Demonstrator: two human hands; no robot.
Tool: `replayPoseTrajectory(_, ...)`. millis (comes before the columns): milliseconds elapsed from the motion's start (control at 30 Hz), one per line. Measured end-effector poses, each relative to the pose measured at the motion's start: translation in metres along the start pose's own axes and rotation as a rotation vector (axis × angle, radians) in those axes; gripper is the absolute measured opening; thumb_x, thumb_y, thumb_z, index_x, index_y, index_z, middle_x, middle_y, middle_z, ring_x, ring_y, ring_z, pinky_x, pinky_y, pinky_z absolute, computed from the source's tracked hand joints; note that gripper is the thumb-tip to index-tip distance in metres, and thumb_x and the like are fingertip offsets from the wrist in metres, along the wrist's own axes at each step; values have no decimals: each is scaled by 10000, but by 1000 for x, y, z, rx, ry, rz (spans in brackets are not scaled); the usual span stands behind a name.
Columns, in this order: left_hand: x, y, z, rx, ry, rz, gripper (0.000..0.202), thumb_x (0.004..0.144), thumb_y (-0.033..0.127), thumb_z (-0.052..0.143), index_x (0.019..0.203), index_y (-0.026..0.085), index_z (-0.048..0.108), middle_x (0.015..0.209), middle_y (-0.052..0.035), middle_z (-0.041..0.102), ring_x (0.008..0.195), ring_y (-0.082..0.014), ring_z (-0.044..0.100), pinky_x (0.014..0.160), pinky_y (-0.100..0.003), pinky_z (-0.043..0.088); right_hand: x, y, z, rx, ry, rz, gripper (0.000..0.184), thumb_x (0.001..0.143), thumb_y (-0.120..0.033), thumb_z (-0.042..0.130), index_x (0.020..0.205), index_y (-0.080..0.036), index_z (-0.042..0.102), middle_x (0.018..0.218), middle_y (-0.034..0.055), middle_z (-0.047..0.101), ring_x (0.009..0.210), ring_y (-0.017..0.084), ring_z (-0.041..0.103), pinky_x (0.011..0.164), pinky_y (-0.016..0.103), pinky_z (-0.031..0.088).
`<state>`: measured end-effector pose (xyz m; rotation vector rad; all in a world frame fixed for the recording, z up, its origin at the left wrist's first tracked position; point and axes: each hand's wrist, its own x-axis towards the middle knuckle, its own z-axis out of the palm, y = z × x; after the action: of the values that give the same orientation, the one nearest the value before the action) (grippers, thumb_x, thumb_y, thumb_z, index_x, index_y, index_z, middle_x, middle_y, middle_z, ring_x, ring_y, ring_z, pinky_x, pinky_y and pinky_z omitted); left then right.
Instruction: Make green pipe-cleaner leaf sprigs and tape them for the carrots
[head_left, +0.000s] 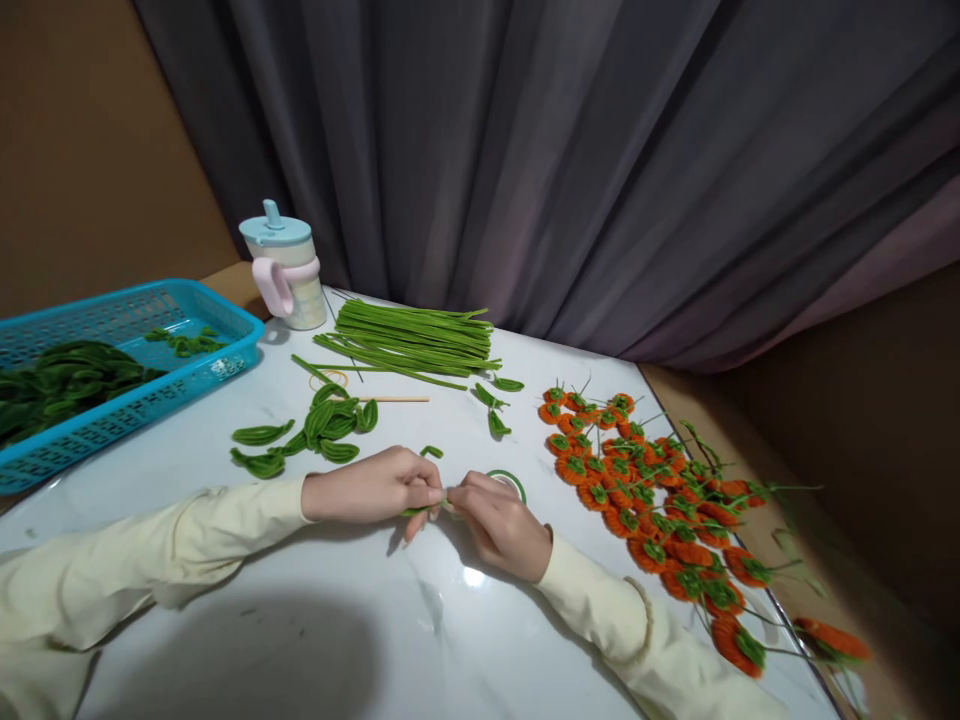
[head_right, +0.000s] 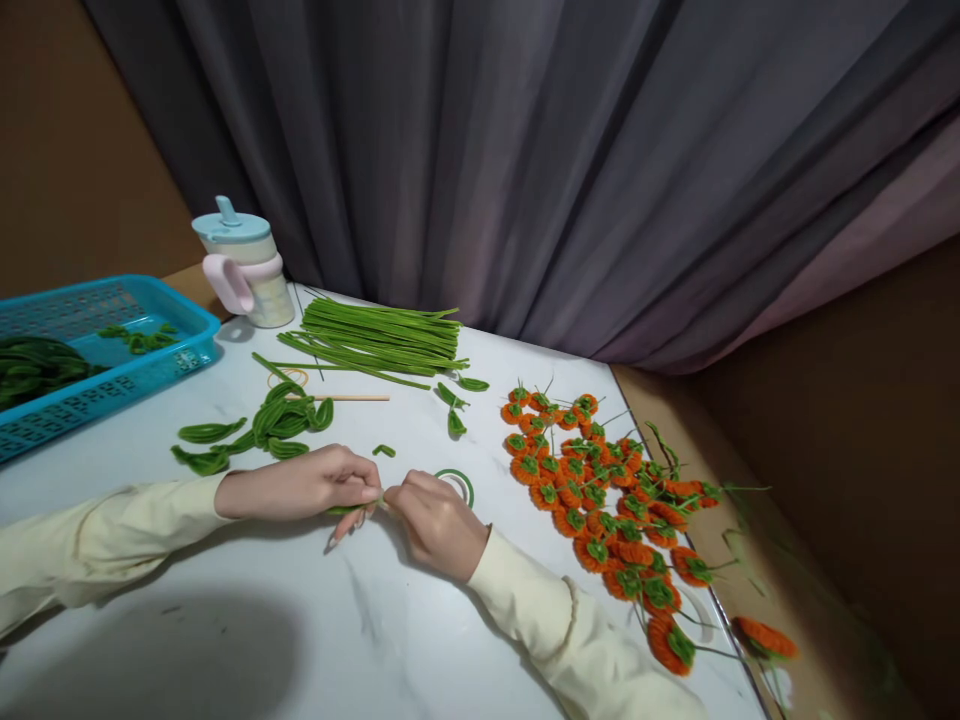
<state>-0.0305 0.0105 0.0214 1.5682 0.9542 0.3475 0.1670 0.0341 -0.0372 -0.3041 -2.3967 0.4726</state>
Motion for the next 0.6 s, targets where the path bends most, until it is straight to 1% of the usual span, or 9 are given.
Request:
replayPoseTrajectory(100, 1, 0, -1, 52, 42, -7, 241, 872, 296, 422, 718, 155, 542, 476, 26, 574, 525, -126, 511, 610, -227, 400, 1, 2, 1, 193, 0, 123, 263, 987, -244, 314, 920, -136, 543, 706, 67, 545, 634, 161, 508, 570, 247, 415)
replayPoseTrajectory(200, 1, 0, -1, 55, 58, -18, 232, 858, 284, 429, 697, 155, 534, 482, 24, 573, 517, -121, 497, 594, -224, 379, 1, 3, 1, 264, -4, 180, 294, 992, -310, 337, 938, -141, 571, 735, 73, 579, 656, 155, 546, 591, 241, 439)
replayPoseTrajectory(267, 2, 0, -1, 19, 57, -35, 244, 855, 281, 425, 667, 155, 516, 480, 19, 568, 520, -119, 486, 593, -225, 368, 1, 3, 1, 271, -11, 184, 307, 991, -321, 343, 940, -137, 583, 729, 74, 582, 649, 154, 550, 588, 240, 440)
replayPoseTrajectory(333, 2, 0, -1, -16, 38, -64, 261, 861, 295, 411, 658, 156, 498, 485, 9, 570, 511, -116, 452, 561, -224, 343, 1, 3, 0, 260, -15, 175, 310, 991, -311, 339, 930, -132, 585, 717, 73, 575, 637, 154, 544, 583, 241, 438)
replayPoseTrajectory(467, 1, 1, -2, 4, -15, -129, 278, 889, 379, 391, 762, 158, 501, 565, -10, 619, 476, -105, 351, 476, -215, 284, 1, 3, 1, 204, -19, 133, 310, 990, -275, 311, 899, -130, 569, 693, 72, 548, 624, 161, 518, 571, 250, 429)
replayPoseTrajectory(533, 1, 1, -3, 39, -25, -142, 309, 900, 427, 382, 816, 159, 511, 615, -16, 639, 475, -103, 342, 465, -208, 285, 0, 3, 1, 187, -20, 124, 298, 984, -259, 313, 900, -129, 567, 691, 73, 542, 628, 166, 512, 573, 256, 428)
replayPoseTrajectory(600, 0, 1, -4, 61, -32, -138, 339, 907, 456, 370, 827, 161, 517, 641, -18, 644, 477, -101, 353, 464, -205, 290, 0, 3, 1, 181, -19, 130, 277, 977, -250, 330, 913, -130, 571, 695, 73, 548, 630, 167, 515, 578, 258, 428)
